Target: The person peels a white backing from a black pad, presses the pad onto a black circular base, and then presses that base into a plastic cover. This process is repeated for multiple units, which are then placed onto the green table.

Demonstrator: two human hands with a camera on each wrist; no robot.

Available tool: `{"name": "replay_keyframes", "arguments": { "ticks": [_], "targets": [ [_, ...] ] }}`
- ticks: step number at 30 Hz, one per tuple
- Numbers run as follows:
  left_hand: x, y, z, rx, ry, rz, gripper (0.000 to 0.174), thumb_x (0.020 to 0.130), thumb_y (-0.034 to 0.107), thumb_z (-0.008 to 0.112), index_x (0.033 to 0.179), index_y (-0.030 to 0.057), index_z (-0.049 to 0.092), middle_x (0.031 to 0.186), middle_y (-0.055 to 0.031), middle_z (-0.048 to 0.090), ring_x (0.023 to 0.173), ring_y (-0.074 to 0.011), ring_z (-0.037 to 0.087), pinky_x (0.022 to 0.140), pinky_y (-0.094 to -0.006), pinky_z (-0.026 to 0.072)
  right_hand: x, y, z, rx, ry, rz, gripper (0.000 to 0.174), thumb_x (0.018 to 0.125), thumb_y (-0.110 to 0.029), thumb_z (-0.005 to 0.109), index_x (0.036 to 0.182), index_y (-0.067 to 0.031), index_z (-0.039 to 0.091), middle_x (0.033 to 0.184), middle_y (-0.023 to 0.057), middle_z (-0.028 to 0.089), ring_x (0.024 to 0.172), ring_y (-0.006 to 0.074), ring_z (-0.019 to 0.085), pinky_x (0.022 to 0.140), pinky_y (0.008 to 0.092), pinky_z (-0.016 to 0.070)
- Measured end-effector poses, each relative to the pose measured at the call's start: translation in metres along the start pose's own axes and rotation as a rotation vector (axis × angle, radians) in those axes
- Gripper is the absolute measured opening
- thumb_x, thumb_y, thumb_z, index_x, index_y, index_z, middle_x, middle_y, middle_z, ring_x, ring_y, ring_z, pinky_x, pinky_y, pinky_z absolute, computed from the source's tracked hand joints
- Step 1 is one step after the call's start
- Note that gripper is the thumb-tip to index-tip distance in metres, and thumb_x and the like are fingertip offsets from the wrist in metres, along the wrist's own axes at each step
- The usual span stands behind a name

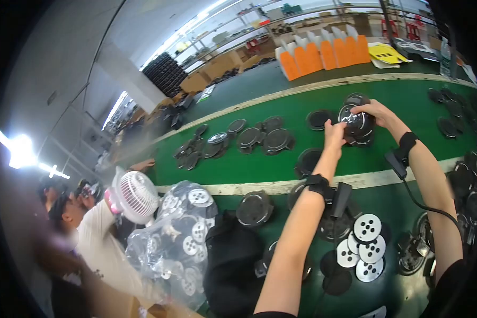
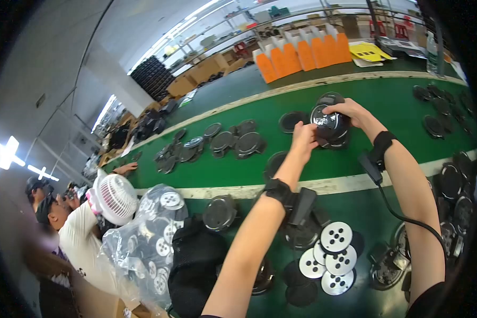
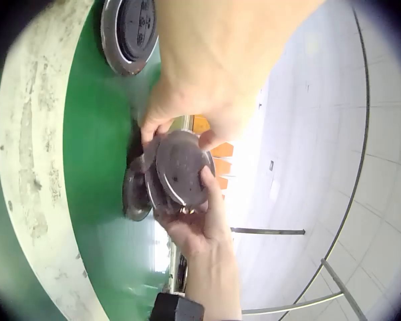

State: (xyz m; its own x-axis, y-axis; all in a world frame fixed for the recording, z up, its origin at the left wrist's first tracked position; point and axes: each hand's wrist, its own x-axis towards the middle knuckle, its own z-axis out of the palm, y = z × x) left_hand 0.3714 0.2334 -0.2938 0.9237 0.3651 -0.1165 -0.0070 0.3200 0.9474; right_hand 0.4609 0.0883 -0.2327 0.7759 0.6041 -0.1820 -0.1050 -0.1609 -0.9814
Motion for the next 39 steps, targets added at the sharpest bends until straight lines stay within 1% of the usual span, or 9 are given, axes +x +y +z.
{"name": "replay_keyframes", "arguments": {
  "ticks": [3,5,7,15,18,21,24,31,39],
  "targets": [
    [-0.025,0.022,0.003,0.070,-0.102,-0.089,0.076,0.074,0.009,0.053,0.135,0.0010,0.008,0.101,-0.0165,0.055,0.091,-0.0250,0.055,0.075,-0.0410,0.0445,-0.022,-0.015,-0.001,-0.326,0.169,0.094,0.061,0.059,-0.029,0.075,0.111,-0.0072,0.053,0.110,0.0126,0.054,0.102,0.0260,0.051,0.081,0.0462,0.0427],
    [0.016,0.006,-0.022,0.931,-0.020,0.143,0.059,0.072,0.009,0.056,0.126,0.0005,0.032,0.105,-0.0156,0.052,0.094,-0.0276,0.053,0.078,-0.0445,0.0437,-0.036,-0.019,0.000,-0.431,0.214,0.146,0.066,0.058,-0.035,0.075,0.114,-0.0099,0.051,0.115,0.0127,0.051,0.109,0.0279,0.046,0.084,0.0510,0.0387],
    [-0.043,0.058,-0.010,1.632,0.536,0.390,0.042,0.071,0.011,0.060,0.110,0.0025,0.046,0.106,-0.0134,0.050,0.098,-0.0303,0.050,0.078,-0.0486,0.0434,-0.045,-0.016,-0.008,-0.358,0.165,0.198,0.072,0.056,-0.039,0.074,0.118,-0.0127,0.048,0.119,0.0127,0.048,0.114,0.0293,0.041,0.086,0.0541,0.0350],
    [-0.037,0.046,-0.095,1.697,0.454,0.008,0.062,0.076,0.046,0.055,0.125,0.0108,0.038,0.134,-0.0271,0.020,0.122,-0.0495,0.018,0.088,-0.0658,0.0264,-0.051,0.010,-0.015,0.118,-0.196,-0.072,0.051,0.060,-0.026,0.074,0.106,-0.0122,0.057,0.101,0.0086,0.058,0.094,0.0227,0.055,0.076,0.0431,0.0463],
    [-0.044,0.069,-0.088,1.874,0.384,0.120,0.048,0.085,0.047,0.034,0.100,0.0099,0.061,0.099,-0.0230,0.057,0.098,-0.0419,0.049,0.082,-0.0493,0.0385,-0.079,-0.020,-0.051,-0.117,-0.141,0.016,0.050,0.061,-0.028,0.075,0.102,-0.0057,0.059,0.100,0.0090,0.060,0.089,0.0227,0.058,0.076,0.0406,0.0485],
    [-0.010,0.040,-0.154,1.969,0.670,0.301,0.067,0.073,0.058,0.054,0.103,-0.0013,0.050,0.101,-0.0185,0.056,0.088,-0.0378,0.057,0.071,-0.0467,0.0479,-0.160,-0.072,-0.101,-0.320,0.015,0.089,0.060,0.063,-0.028,0.074,0.112,-0.0028,0.051,0.106,0.0126,0.057,0.096,0.0225,0.056,0.080,0.0392,0.0462],
    [-0.017,0.051,-0.141,1.803,0.700,0.090,0.091,0.061,0.064,0.062,0.111,-0.0078,0.036,0.103,-0.0259,0.055,0.094,-0.0405,0.056,0.074,-0.0460,0.0477,-0.274,-0.091,-0.157,-0.350,0.154,0.069,0.062,0.064,-0.031,0.074,0.112,-0.0001,0.050,0.106,0.0135,0.057,0.093,0.0215,0.057,0.079,0.0374,0.0468],
    [0.010,0.035,-0.103,0.850,0.516,0.014,0.059,0.057,0.003,0.077,0.104,-0.0125,0.047,0.097,-0.0195,0.057,0.077,-0.0257,0.059,0.069,-0.0393,0.0474,-0.476,-0.039,-0.205,-0.194,0.619,0.029,0.061,0.067,-0.029,0.072,0.115,-0.0022,0.047,0.099,0.0080,0.058,0.084,0.0130,0.059,0.063,0.0252,0.0494],
    [-0.013,0.049,-0.052,0.339,0.211,-0.126,0.022,0.074,-0.002,0.059,0.093,-0.0081,0.050,0.079,-0.0157,0.056,0.061,-0.0252,0.057,0.046,-0.0336,0.0536,-0.524,0.055,-0.155,-0.249,0.731,-0.039,0.076,0.067,-0.028,0.072,0.125,0.0017,0.033,0.125,0.0138,0.040,0.114,0.0199,0.039,0.097,0.0312,0.0303]
  ]
}}
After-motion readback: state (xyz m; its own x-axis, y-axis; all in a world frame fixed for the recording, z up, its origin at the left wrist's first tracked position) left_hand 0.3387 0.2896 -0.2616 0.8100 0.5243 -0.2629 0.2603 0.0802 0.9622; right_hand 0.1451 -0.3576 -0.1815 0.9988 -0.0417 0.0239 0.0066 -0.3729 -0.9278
